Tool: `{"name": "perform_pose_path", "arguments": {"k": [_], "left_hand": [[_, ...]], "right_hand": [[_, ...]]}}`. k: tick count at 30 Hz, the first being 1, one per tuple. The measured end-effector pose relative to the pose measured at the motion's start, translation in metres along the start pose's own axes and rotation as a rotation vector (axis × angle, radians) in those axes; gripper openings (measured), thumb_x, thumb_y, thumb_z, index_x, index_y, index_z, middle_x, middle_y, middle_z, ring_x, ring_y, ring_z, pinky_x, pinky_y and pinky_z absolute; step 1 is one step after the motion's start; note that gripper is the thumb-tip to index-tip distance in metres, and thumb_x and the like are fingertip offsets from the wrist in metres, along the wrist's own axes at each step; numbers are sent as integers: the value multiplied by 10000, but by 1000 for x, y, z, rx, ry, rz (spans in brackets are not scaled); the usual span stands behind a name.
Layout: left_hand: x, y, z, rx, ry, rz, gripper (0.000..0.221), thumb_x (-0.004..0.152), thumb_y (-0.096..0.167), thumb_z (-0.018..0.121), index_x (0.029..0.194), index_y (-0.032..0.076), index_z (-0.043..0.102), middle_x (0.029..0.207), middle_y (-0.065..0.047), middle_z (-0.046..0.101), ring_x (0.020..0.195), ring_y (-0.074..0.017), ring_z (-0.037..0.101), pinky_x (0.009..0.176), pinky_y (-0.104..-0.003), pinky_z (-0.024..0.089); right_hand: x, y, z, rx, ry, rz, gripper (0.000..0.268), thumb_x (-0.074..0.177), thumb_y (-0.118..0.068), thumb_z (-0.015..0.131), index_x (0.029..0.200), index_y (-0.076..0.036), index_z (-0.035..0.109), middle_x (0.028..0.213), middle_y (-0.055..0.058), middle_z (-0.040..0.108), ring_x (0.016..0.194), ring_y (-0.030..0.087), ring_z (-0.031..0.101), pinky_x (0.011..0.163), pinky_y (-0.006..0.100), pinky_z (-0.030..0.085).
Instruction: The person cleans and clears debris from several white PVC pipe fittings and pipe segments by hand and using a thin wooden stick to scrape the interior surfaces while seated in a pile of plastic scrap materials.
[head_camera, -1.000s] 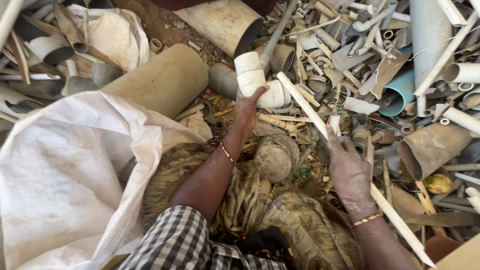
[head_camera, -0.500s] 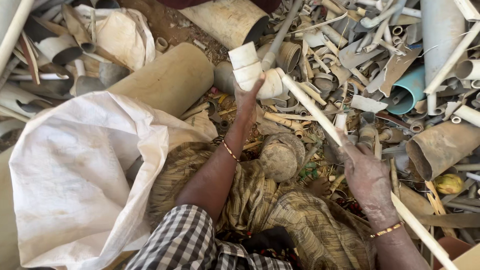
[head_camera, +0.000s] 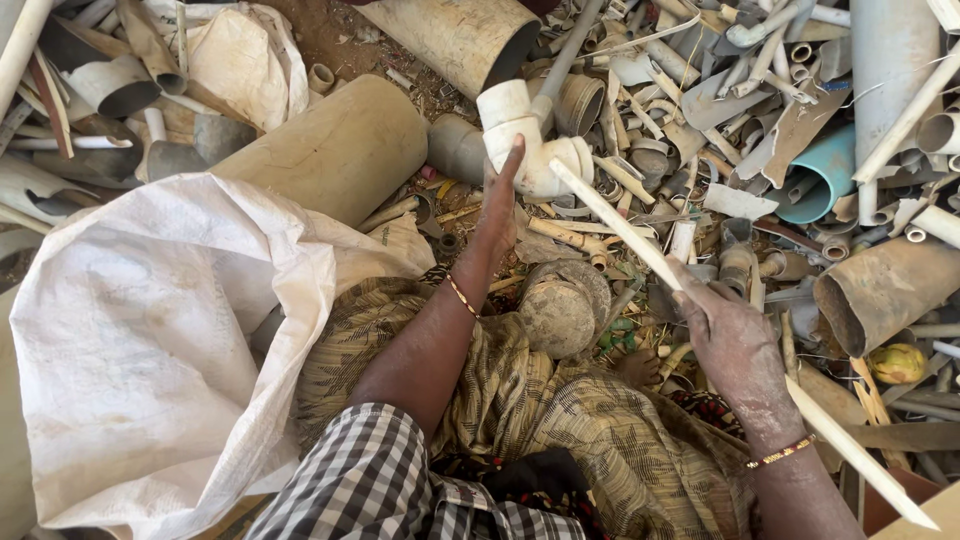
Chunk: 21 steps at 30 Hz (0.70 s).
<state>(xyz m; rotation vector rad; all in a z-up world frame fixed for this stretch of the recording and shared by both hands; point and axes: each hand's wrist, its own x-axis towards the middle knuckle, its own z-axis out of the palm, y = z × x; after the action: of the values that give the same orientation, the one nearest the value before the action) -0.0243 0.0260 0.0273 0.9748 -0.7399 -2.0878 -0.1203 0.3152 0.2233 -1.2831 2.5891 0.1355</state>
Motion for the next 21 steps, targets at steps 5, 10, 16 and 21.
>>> {"name": "perform_pose_path", "arguments": {"k": [5,10,16,21], "left_hand": [[2,-5,-3,84,-150,62,1254,637,514,922,1570,79,205,1448,-258,501,1398,-416,482,1158,-571,402],[-7,9,0,231,-266,205,1245,567,281,985,1547,78,244,1430,-188,528,1338,-307,550,1097,-490,552],[-19,14,5,435,-274,316,1072,630,221,969,1511,64,378,1383,-130,611,1292,-239,611,1107,-390,557],[-17,7,4,572,-166,420,1068,623,242,991,1476,58,375,1357,-133,626,1268,-238,631,1097,-379,543]], "right_hand": [[5,16,14,260,438,-386,472,1072,-265,582,1543,-298,574,1029,112,729,677,75,616,555,275,552],[7,26,0,327,198,-101,459,1027,-231,613,1471,-348,600,952,100,762,543,149,596,498,321,555],[1,10,-12,417,160,-74,454,1020,-249,632,1460,-356,595,1105,115,766,630,182,640,622,362,557],[2,14,-11,435,71,-26,466,991,-275,643,1444,-370,593,1199,97,750,660,195,667,672,388,548]]}}
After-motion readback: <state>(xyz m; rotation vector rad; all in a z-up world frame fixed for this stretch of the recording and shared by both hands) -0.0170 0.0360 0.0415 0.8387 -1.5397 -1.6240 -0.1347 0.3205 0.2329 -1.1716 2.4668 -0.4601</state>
